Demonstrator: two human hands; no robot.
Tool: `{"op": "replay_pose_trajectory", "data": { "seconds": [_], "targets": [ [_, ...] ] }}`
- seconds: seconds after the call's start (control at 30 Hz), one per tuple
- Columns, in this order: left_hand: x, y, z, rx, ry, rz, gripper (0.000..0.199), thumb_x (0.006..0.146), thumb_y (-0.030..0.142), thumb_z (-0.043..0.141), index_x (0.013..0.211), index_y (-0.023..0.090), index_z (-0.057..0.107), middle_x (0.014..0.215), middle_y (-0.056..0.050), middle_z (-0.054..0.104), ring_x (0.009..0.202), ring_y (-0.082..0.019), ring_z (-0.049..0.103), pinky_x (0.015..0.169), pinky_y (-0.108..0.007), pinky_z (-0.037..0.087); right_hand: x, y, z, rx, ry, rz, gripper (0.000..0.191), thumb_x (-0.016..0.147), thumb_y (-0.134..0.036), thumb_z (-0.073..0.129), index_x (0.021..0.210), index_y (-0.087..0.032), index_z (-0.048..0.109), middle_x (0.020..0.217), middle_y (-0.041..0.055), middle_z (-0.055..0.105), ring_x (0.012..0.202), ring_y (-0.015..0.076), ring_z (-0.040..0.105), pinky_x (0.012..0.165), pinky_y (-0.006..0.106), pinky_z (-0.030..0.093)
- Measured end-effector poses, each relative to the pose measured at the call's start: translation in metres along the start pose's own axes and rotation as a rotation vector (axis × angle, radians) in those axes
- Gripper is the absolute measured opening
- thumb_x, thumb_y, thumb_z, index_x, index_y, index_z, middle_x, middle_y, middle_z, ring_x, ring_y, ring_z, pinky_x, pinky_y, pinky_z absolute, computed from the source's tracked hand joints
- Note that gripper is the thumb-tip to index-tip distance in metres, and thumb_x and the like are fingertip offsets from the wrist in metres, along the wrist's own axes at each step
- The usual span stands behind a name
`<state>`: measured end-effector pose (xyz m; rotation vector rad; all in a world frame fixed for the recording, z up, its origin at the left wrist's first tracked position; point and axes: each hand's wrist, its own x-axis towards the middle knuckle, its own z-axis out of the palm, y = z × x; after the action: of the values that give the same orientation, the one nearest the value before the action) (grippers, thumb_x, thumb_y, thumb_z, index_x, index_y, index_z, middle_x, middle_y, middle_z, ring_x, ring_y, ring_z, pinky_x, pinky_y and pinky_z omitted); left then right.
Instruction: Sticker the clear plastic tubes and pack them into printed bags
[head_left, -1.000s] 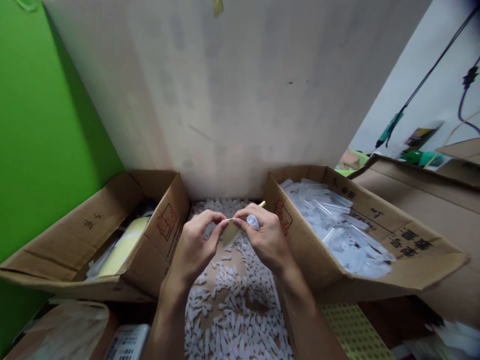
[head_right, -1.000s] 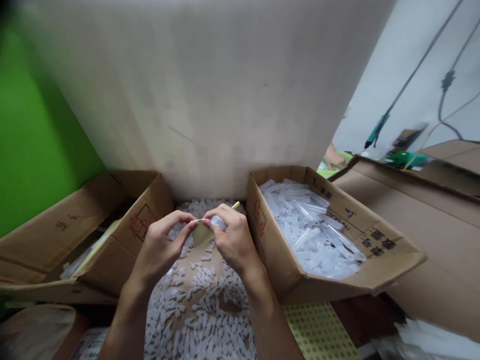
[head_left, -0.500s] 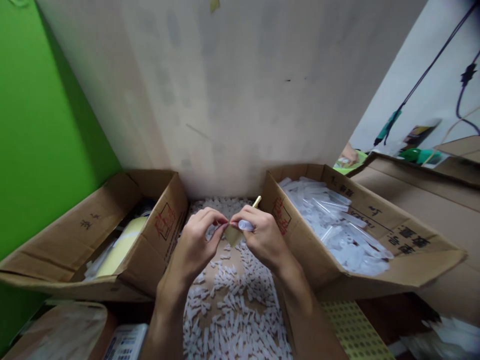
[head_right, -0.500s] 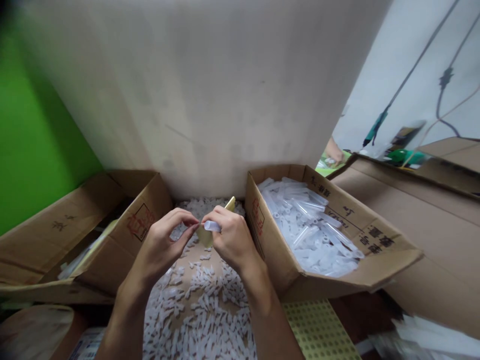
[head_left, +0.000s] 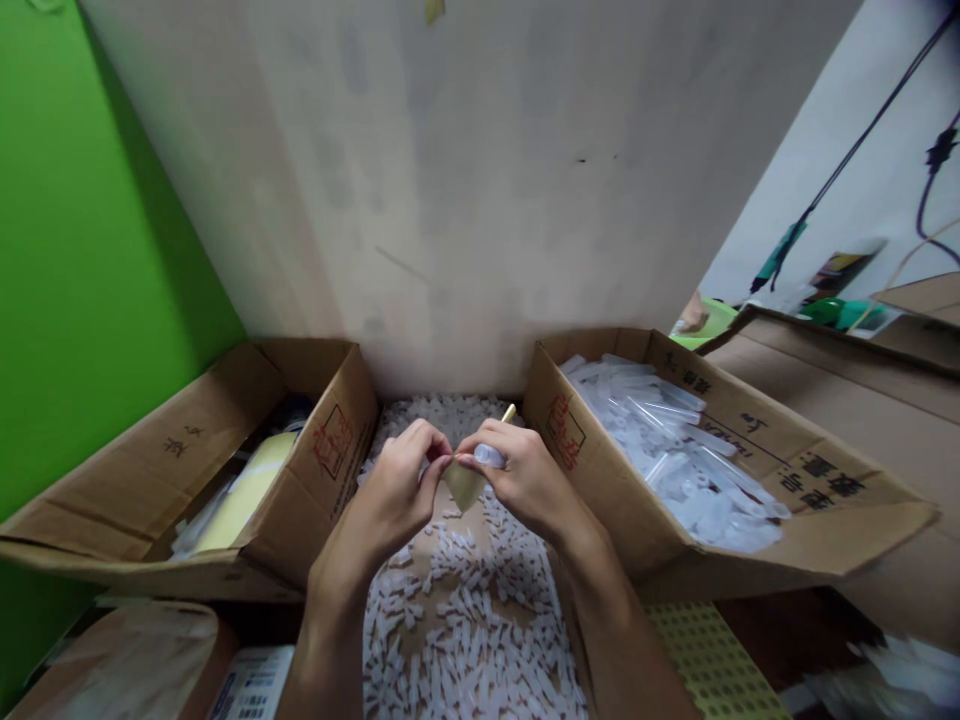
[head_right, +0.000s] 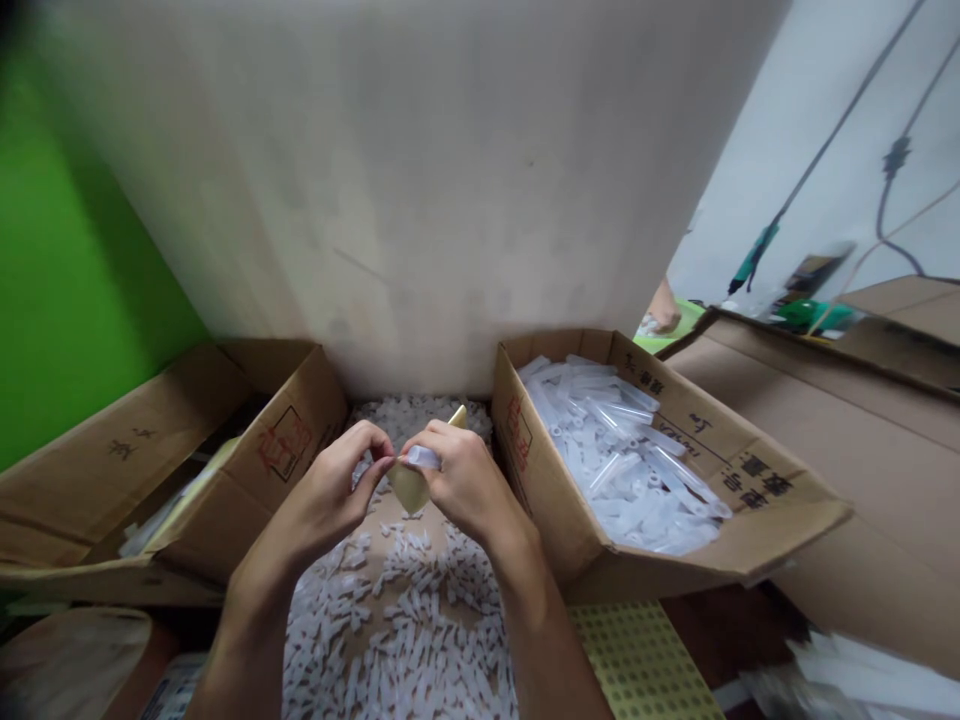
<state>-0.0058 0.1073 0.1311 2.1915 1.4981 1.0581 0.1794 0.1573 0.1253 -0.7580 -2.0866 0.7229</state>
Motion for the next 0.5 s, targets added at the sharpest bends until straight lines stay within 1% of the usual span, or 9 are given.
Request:
{"op": "replay_pose_trajectory", "data": {
  "seconds": [0.07,0.17,0.3,0.4,0.5],
  "targets": [
    [-0.001,-0.001,-0.001,0.002,-0.011,-0.01,0.012,0.099,0.018,0.045,0.089,0.021,0.051,0.089,-0.003,0.059,0.082,-0.019,0.055,0.076,-0.033,0.044,0.0,-0.002,-0.001,0.041,-0.008,0.036,0.012,0.095,-0.015,0.066,0.091,-0.019,0.076,0.089,0.0026,0.072,0.081,0.0178,0.066,0.075,0.029,0.046],
    [-0.002,-0.002,-0.003,-0.003,-0.01,-0.034,0.013,0.099,0.019,0.043,0.088,0.021,0.05,0.088,-0.002,0.057,0.08,-0.019,0.053,0.075,-0.032,0.043,-0.001,-0.003,-0.003,0.098,-0.035,0.105,0.015,0.095,-0.013,0.063,0.097,-0.02,0.076,0.093,0.0026,0.075,0.084,0.018,0.067,0.077,0.029,0.047],
    [-0.003,0.001,-0.008,-0.089,0.044,-0.024,0.012,0.101,0.023,0.046,0.09,0.021,0.05,0.092,-0.002,0.056,0.087,-0.019,0.053,0.08,-0.031,0.043,-0.001,-0.001,-0.003,0.108,-0.002,0.169,0.011,0.094,-0.014,0.062,0.093,-0.019,0.072,0.088,0.0015,0.074,0.08,0.0176,0.066,0.074,0.029,0.046],
    [-0.002,0.009,-0.009,-0.224,0.091,0.004,0.011,0.102,0.026,0.048,0.092,0.022,0.052,0.101,-0.005,0.056,0.099,-0.019,0.055,0.089,-0.032,0.044,-0.001,0.0,-0.002,0.065,0.005,0.126,0.011,0.094,-0.012,0.062,0.091,-0.019,0.07,0.089,0.0014,0.072,0.083,0.018,0.065,0.077,0.029,0.045],
    [-0.001,0.02,-0.006,-0.34,0.083,0.021,0.013,0.101,0.028,0.05,0.091,0.021,0.054,0.107,-0.007,0.056,0.107,-0.021,0.056,0.097,-0.034,0.045,-0.001,0.0,0.002,0.036,-0.014,0.056,0.013,0.093,-0.009,0.059,0.09,-0.019,0.067,0.091,0.0023,0.071,0.086,0.0187,0.064,0.078,0.029,0.044]
  ]
}}
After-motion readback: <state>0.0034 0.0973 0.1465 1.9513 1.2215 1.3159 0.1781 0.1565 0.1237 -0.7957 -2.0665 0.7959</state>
